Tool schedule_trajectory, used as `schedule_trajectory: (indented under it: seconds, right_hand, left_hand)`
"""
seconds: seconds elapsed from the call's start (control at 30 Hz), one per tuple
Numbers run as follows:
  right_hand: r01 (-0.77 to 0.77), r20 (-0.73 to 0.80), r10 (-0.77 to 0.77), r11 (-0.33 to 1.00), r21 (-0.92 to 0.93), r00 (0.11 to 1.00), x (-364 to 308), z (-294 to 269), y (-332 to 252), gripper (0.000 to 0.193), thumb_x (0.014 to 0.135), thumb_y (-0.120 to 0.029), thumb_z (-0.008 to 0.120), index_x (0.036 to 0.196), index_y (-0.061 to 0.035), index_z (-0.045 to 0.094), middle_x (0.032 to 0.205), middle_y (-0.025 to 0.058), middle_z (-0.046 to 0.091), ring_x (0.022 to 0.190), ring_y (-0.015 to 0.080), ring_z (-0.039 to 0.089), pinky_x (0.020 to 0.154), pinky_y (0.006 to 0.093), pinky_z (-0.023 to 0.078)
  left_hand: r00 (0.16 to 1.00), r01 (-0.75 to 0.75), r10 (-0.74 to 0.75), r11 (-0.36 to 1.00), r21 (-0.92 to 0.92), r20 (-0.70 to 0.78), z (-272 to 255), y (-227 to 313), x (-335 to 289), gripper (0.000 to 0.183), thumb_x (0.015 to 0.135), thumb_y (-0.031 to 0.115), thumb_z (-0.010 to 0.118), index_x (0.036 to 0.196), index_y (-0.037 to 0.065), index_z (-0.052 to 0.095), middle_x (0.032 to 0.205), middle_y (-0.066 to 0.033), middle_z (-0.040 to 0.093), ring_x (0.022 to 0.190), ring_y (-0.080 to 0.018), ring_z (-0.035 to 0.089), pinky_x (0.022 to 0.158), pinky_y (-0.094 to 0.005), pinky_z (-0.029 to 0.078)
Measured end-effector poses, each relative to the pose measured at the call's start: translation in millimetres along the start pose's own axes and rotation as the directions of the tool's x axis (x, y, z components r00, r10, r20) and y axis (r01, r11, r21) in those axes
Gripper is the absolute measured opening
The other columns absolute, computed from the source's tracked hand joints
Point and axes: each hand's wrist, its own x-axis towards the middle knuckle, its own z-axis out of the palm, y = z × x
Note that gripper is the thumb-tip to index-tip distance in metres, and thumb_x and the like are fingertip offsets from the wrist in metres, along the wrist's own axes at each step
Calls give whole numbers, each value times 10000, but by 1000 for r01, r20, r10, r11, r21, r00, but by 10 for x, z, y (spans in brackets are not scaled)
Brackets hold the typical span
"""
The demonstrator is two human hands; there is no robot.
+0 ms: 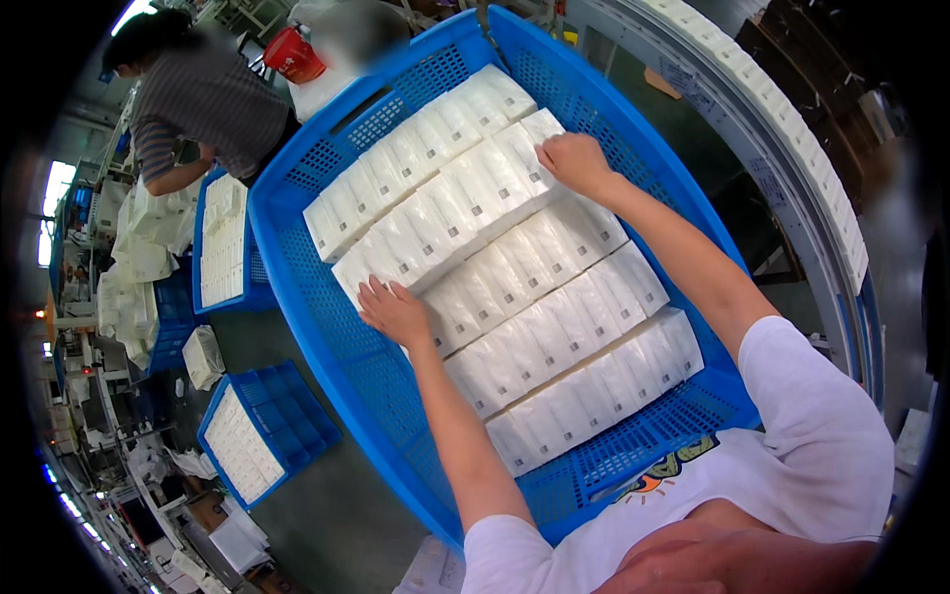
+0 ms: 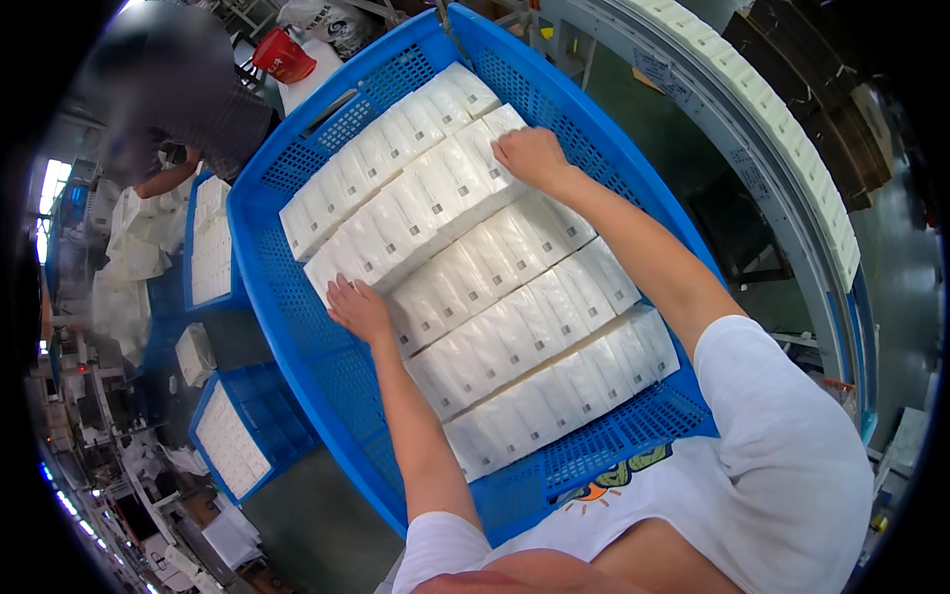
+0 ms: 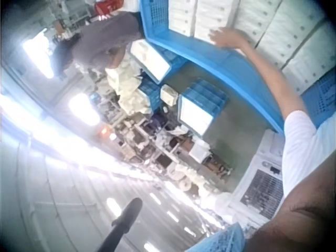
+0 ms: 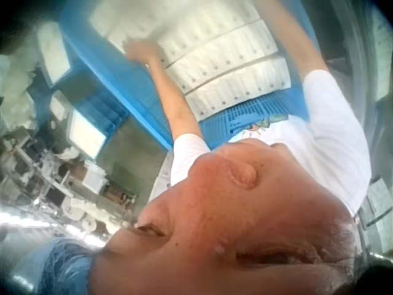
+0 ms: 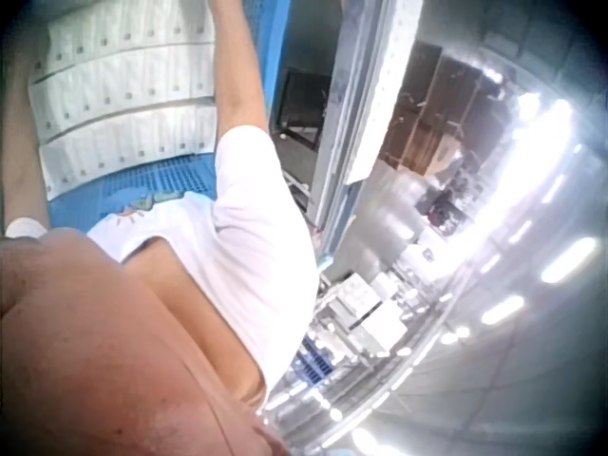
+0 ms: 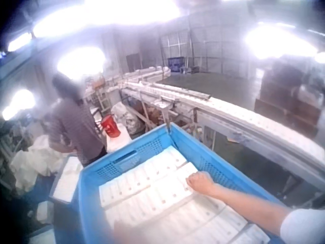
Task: The person repeatedly picks up stacks of white rectangular boxes from a conveyor belt and places them into a blue plastic crate. The person arranges the boxes in neat rows within the crate, occasionally adjusting the stack to ensure alignment. The process is continuous, with the person moving between the conveyor and the crate to fill it.
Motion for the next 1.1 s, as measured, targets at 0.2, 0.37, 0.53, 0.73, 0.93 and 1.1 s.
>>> schedule_trajectory:
  seconds: [0.2,0.37,0.53,0.73,0.93,1.1]
  right_hand:
    - [167,397,-179,984,67,900,-153,-482,-29,199,812,-201,530,840,-39,642,782,161,635,805,321,619,691,437,486]
    - [398,167,-468,856,330,868,-881,-1382,-154,96,769,-113,533,746,-23,559,739,166,587,705,353,586,602,429,466]
    - [514,-208,-471,806,294,857,-2402,-2374,938,107,756,-102,532,674,-37,509,672,113,532,662,300,567,545,406,455]
    - [-67,-234,90,992,102,968,-4528,-3152,3108,162,782,-130,508,656,-34,475,651,131,502,613,311,544,529,413,446]
    - [-692,-394,698,697,187,597,-6299,-3784,4308,217,854,-138,509,686,-4,477,673,166,514,621,363,529,536,418,408]
    - [-823,-348,852,493,282,392,-6912,-3587,4516,275,877,-160,517,666,3,447,641,167,494,578,361,504,514,428,372]
  left_hand:
    - [949,107,-79,991,-76,304,-394,-150,294,385,879,198,489,1231,44,474,1287,-203,448,1202,-358,412,984,-488,325]
    - [945,-156,276,853,-498,176,-829,956,-69,373,853,83,491,1224,47,486,1201,-184,518,1064,-329,519,877,-374,424]
    - [872,-315,489,578,-753,11,-2021,3029,-566,347,846,-3,448,1184,22,518,1135,-161,559,956,-280,580,793,-329,461]
    - [645,-453,755,249,-856,-121,-2638,5405,-1452,278,831,-13,486,1093,10,576,1143,-160,555,1046,-298,536,889,-344,421]
    - [418,-717,908,320,-619,-16,-1736,7290,-1802,334,869,143,471,1125,-70,503,1204,-247,497,1081,-414,488,895,-445,417]
    - [588,-694,780,622,-361,213,-1475,7862,-1703,321,842,227,495,1003,-43,560,1009,-218,558,964,-370,554,831,-441,453]
